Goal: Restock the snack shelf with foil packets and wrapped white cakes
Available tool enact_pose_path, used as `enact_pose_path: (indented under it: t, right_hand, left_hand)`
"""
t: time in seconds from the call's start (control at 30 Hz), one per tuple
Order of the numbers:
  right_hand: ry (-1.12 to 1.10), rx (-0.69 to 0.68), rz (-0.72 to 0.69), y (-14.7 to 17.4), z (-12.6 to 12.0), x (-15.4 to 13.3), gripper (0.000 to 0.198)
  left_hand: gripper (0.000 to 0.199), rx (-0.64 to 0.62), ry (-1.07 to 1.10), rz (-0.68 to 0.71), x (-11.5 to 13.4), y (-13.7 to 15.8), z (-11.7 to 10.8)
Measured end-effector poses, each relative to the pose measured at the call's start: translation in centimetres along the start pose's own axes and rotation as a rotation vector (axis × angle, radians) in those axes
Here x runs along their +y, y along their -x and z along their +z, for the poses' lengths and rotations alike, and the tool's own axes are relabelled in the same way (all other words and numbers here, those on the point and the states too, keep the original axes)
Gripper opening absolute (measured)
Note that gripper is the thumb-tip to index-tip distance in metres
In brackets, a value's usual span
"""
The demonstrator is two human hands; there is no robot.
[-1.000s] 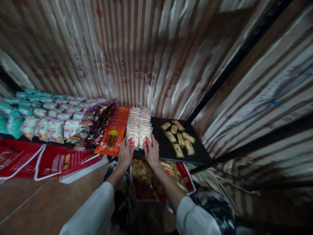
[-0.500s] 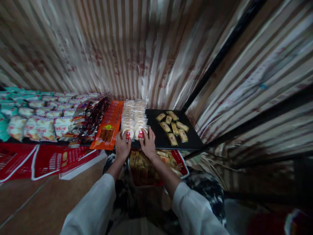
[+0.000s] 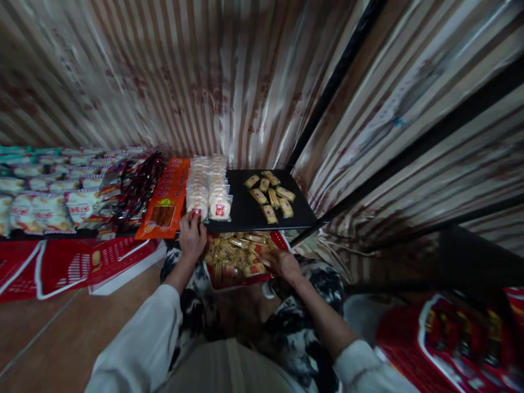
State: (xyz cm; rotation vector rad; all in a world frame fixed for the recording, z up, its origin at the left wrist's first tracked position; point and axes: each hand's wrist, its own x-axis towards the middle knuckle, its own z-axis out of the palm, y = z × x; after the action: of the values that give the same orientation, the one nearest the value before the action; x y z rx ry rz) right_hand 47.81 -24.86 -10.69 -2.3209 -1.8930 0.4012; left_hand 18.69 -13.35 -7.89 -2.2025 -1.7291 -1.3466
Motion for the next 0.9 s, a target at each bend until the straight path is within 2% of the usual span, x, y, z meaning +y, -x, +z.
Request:
enact_pose_path:
  t: [0.1, 0.17, 0.23, 0.37, 0.5, 0.57, 0.67, 0.8, 0.9]
  right_hand:
    - [0.036, -0.113, 0.064, 0.6, 0.1, 1.2, 0.022]
    - [0.036, -0.088, 0.078, 0.8, 0.5, 1.3, 0.021]
    - [0.034, -0.050, 0.084, 1.0, 0.8, 1.2, 0.021]
    - [0.013, 0.007, 0.095, 1.5, 0.7, 1.1, 0.028]
    - [-0.088, 0.126, 0.137, 2.1, -0.6, 1.0, 0.029]
    - [-0.231, 0.180, 0.105, 2.4, -1.3, 0.7, 0.028]
    - [-0.580, 0.209, 0.124, 2.4, -1.9, -0.5, 0.023]
    - [-1.137, 0.144, 0.246, 2.3, -2.1, -2.9, 0.026]
    - [-1.431, 0.063, 0.325, 2.3, -2.1, -4.7, 0.031]
  left_hand:
    - [0.033, -0.176, 0.070, 0.185, 0.7, 1.4, -0.3]
    - [0.030, -0.333, 0.101, 0.308, 1.1, 2.3, -0.3]
    - [0.028, -0.436, 0.113, 0.369, 1.5, 3.2, -0.1]
    - [0.027, -0.493, 0.117, 0.347, 2.1, 4.3, 0.1]
    - [0.026, -0.545, 0.130, 0.305, 2.5, 5.0, 0.2]
    - [0.024, -0.592, 0.141, 0.281, 2.8, 5.4, 0.3]
    - [0.024, -0.682, 0.167, 0.237, 3.4, 5.8, 0.4]
    - [0.023, -0.723, 0.283, 0.147, 4.3, 6.3, 0.6]
    - [0.022, -0.726, 0.440, -0.010, 4.8, 6.7, 0.8]
